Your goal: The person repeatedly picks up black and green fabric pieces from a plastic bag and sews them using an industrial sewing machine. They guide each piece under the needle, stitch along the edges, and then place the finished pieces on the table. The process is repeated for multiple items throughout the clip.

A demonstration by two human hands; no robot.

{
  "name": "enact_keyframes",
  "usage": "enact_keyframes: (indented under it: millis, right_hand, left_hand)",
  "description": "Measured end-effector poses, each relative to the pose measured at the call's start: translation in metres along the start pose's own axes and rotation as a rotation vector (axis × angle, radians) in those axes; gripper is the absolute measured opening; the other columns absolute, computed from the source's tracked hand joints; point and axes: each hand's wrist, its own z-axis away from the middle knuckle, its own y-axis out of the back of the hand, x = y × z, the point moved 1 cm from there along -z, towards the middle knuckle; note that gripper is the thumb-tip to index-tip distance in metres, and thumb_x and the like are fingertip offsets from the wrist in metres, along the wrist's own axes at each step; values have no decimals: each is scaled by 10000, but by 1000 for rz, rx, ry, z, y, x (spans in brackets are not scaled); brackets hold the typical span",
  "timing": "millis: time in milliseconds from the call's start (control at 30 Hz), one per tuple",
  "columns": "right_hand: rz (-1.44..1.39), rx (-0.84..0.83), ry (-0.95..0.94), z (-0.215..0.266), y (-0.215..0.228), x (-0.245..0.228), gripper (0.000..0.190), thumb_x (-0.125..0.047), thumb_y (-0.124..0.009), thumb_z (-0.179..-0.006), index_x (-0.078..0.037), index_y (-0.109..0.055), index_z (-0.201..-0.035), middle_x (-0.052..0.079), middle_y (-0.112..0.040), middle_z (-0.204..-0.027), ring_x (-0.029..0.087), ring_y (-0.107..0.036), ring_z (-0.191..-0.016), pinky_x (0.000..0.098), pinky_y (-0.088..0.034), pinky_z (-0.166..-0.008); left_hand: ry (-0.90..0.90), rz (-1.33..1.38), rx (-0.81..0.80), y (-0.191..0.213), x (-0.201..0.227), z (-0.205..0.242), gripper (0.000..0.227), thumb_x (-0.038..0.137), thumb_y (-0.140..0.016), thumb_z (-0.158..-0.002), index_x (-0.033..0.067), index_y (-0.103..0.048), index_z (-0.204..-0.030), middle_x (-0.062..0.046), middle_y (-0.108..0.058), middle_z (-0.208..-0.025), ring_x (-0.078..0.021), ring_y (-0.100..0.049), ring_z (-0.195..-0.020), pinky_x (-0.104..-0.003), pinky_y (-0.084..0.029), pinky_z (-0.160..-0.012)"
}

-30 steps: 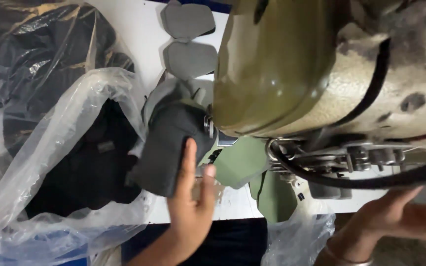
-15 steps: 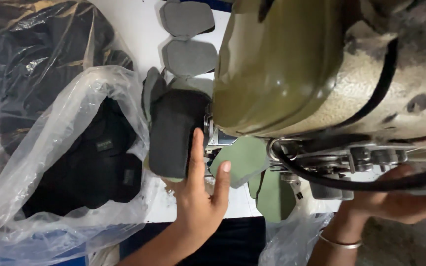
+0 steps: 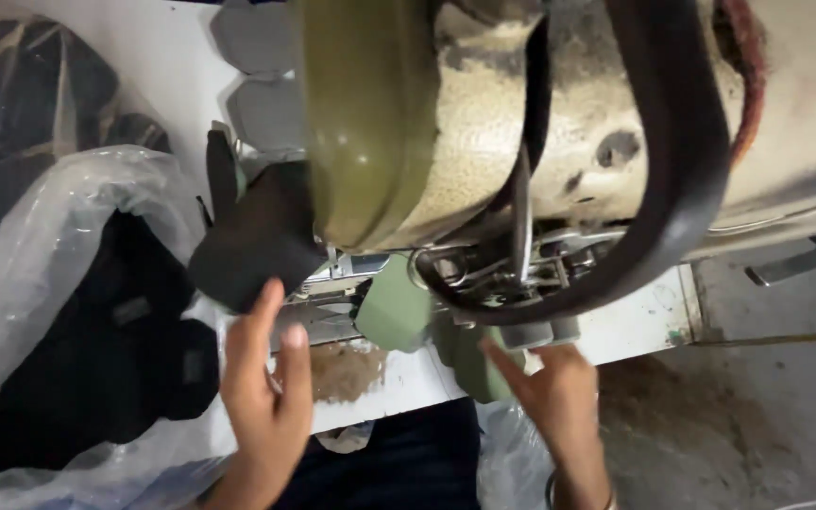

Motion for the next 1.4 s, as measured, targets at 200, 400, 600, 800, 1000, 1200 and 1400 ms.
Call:
enact_keyframes:
  millis: [200, 400, 600, 800, 1000, 1200, 1400]
  right_hand:
    - [274, -61, 162, 27, -29, -13, 635, -301, -846, -697, -15, -663, -1234, 192, -710, -1166, 413, -665, -1005, 454, -539, -807]
    - [297, -106, 43, 40, -40, 9, 570, -282, -841, -763, -100, -665, -1274, 128, -720, -1113, 356, -662, -1021, 439, -530, -859]
    - [277, -44, 224, 48, -49, 17, 474, -259, -829, -754, -120, -685, -1183, 127, -726, -1181, 346, -663, -1066, 424, -531, -908]
    - [254, -46, -106, 44, -41, -5, 696, -289, -911, -697, -50, -625, -1285, 222, -659, -1206, 375, -653, -1037, 436, -544, -835]
    - [-134, -31, -404, 55, -44, 25, 807, -171, -912, -673, -17, -540, -1372, 194, -709, -1175, 252, -705, -1004, 364, -585, -828]
    - [-759, 16, -317, 78, -34, 1, 619, -62, -773, -847, -20, -501, -1401, 168, -673, -1235, 238, -670, -1088, 367, -561, -912]
    - [-695, -332, -307, 108, -58, 16, 431, -59, -795, -844, -53, -692, -1262, 4, -646, -906, 99, -567, -804, 236, -464, -678]
  left_hand:
    - [88, -80, -25, -1, -27, 84, 299, 82, -613, -1002, -6, -628, -1287, -172, -677, -1316, -287, -668, -1188, -362, -504, -1002]
    - [416, -8, -110, 11, -32, 112, 261, 94, -652, -942, 92, -721, -1194, -108, -746, -1096, -197, -708, -916, -320, -558, -694]
    - [52, -224, -7, 50, -46, 83, 296, 30, -631, -946, 54, -687, -1235, -131, -741, -1080, -292, -697, -994, -377, -523, -886]
    - [-27, -505, 190, 103, -55, 57, 422, 116, -633, -991, -30, -552, -1379, -235, -612, -1373, -417, -584, -1264, -468, -456, -1078]
    - [22, -951, 240, 133, -70, 47, 805, 385, -738, -882, -81, -429, -1461, -302, -562, -1395, -463, -556, -1242, -523, -410, -1035]
    - [390, -717, 92, 141, -98, 40, 949, 310, -830, -778, 27, -411, -1581, -177, -611, -1183, -388, -572, -1100, -518, -451, -975]
    - [72, -1062, 144, 147, -94, 28, 726, 369, -904, -670, 161, -632, -1310, -252, -599, -1337, -423, -615, -1102, -473, -495, -885]
